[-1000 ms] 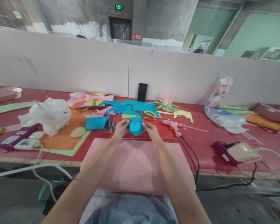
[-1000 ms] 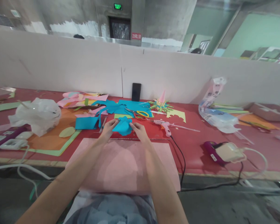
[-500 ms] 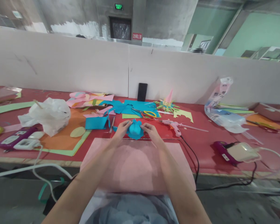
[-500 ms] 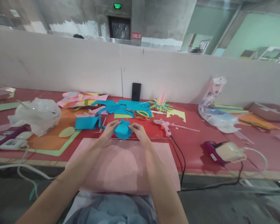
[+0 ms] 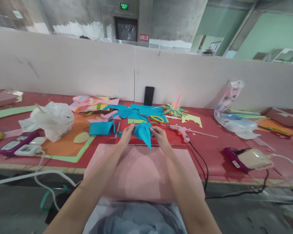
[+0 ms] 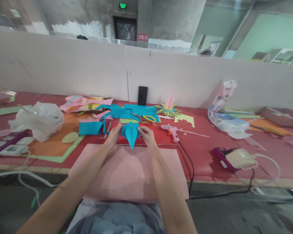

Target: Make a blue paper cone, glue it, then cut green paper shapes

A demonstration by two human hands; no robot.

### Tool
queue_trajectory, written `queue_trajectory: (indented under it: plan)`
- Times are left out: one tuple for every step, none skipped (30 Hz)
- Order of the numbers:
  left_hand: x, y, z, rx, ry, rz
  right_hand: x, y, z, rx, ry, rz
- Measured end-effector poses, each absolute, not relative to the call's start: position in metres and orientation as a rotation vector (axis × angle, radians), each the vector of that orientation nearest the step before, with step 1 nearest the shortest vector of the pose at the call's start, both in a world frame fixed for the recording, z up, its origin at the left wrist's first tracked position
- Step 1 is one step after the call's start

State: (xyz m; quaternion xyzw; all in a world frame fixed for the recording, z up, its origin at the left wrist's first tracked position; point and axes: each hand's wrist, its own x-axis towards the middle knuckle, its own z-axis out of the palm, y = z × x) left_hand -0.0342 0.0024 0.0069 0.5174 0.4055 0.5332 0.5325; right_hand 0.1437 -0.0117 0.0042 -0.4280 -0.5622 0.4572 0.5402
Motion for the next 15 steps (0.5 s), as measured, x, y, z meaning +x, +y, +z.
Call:
queue_trajectory:
  plan:
    - [-0.0343, 0.0033, 0.0064, 1.202, 0.931, 1.266, 0.1445, -0.0112, 0.0043, -1.015, -1.303, 1.081]
    - [-0.0345, 0.0040, 0.0060, 1.183, 0.895, 1.268, 0.1451, -0.0112, 0.0047, -1.012, -1.271, 1.075]
    - [-0.0346, 0.0044, 0.0057, 1.174, 0.869, 1.276, 0.1454, -0.0116, 0.0053, -1.011, -1.243, 1.070]
    - [-0.0346, 0.0047, 0.0055, 1.175, 0.857, 1.280, 0.1456, -0.0123, 0.0059, -1.011, -1.222, 1.067]
    - [-0.0345, 0.0047, 0.0053, 1.180, 0.848, 1.283, 0.1455, -0.0130, 0.0065, -1.013, -1.206, 1.066]
    - [-0.0344, 0.0047, 0.0052, 1.186, 0.843, 1.288, 0.1453, -0.0136, 0.0070, -1.013, -1.196, 1.068]
    - [-0.0343, 0.0047, 0.0050, 1.197, 0.841, 1.291, 0.1450, -0.0142, 0.0075, -1.010, -1.191, 1.071]
    - [-0.0341, 0.0049, 0.0047, 1.214, 0.840, 1.294, 0.1448, -0.0146, 0.0079, -1.005, -1.187, 1.072]
    - [-0.0340, 0.0053, 0.0043, 1.239, 0.845, 1.295, 0.1446, -0.0149, 0.0082, -1.000, -1.182, 1.072]
    - [-0.0339, 0.0058, 0.0038, 1.270, 0.856, 1.298, 0.1444, -0.0150, 0.0086, -0.998, -1.175, 1.068]
    - [-0.0340, 0.0065, 0.0033, 1.304, 0.871, 1.300, 0.1443, -0.0151, 0.0090, -1.002, -1.170, 1.063]
    - [-0.0341, 0.0073, 0.0028, 1.337, 0.888, 1.300, 0.1442, -0.0152, 0.0094, -1.009, -1.169, 1.061]
    - [-0.0343, 0.0079, 0.0025, 1.366, 0.905, 1.301, 0.1442, -0.0154, 0.0100, -1.017, -1.171, 1.061]
    - [-0.0346, 0.0084, 0.0023, 1.386, 0.919, 1.302, 0.1441, -0.0157, 0.0106, -1.027, -1.174, 1.063]
    - [-0.0348, 0.0085, 0.0024, 1.397, 0.929, 1.301, 0.1440, -0.0160, 0.0113, -1.038, -1.179, 1.068]
